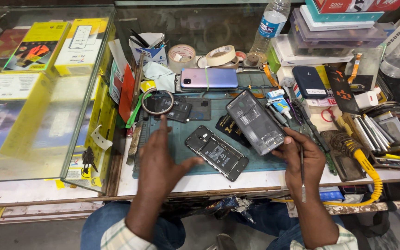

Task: The person disassembles a smartphone by removing the back cover and battery. They then use a screwdriver to remove screws from the internal frame and place the components on the workbench.

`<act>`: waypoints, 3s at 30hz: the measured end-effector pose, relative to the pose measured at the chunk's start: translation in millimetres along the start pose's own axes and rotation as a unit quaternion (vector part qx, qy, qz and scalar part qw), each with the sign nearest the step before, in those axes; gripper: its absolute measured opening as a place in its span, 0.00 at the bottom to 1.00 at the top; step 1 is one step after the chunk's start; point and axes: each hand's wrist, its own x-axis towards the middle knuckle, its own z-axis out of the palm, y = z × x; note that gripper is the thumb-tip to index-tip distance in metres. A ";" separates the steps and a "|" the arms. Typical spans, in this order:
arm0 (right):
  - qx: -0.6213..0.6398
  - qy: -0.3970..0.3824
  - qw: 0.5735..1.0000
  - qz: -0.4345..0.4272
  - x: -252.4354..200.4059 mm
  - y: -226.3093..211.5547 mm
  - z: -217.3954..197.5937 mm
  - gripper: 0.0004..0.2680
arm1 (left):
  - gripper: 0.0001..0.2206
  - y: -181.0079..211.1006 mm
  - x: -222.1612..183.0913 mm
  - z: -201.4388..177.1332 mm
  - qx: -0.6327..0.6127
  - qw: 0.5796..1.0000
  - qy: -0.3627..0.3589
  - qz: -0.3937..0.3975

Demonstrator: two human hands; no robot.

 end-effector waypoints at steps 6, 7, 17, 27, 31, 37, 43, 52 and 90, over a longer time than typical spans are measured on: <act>0.044 0.007 0.999 -0.001 1.4 5.0 -1.3 0.10 | 0.41 -19.0 0.6 -16.1 -0.037 0.996 0.073 0.037; 0.043 0.007 0.999 -0.001 1.4 5.5 -1.5 0.10 | 0.39 -20.2 0.7 -16.6 -0.037 0.996 0.071 0.036; 0.050 0.007 0.999 -0.001 0.5 6.4 -1.8 0.10 | 0.30 -26.8 -1.0 -14.6 -0.053 0.996 0.055 0.047; 0.051 0.006 0.999 -0.008 -0.2 6.6 -1.6 0.11 | 0.29 -30.2 0.7 -17.5 -0.066 0.997 0.044 0.012; 0.045 0.012 0.999 -0.007 0.3 7.1 -1.7 0.11 | 0.29 -30.8 0.7 -18.6 -0.068 0.997 0.044 0.011; 0.057 0.012 0.998 -0.006 -0.3 6.6 -2.1 0.11 | 0.28 -35.4 1.6 -21.8 -0.090 0.994 0.065 0.023; 0.057 0.012 0.998 -0.009 0.1 7.0 -2.3 0.11 | 0.28 -41.4 3.0 -29.7 -0.157 0.984 0.088 -0.002; 0.048 0.011 0.999 -0.011 -0.1 7.2 -2.4 0.11 | 0.42 -4.4 14.5 -5.1 -0.036 0.969 -0.125 0.209; -0.337 -0.335 0.854 -0.213 49.4 -52.9 93.5 0.06 | 0.28 -43.4 82.1 5.9 0.088 0.984 -0.041 0.150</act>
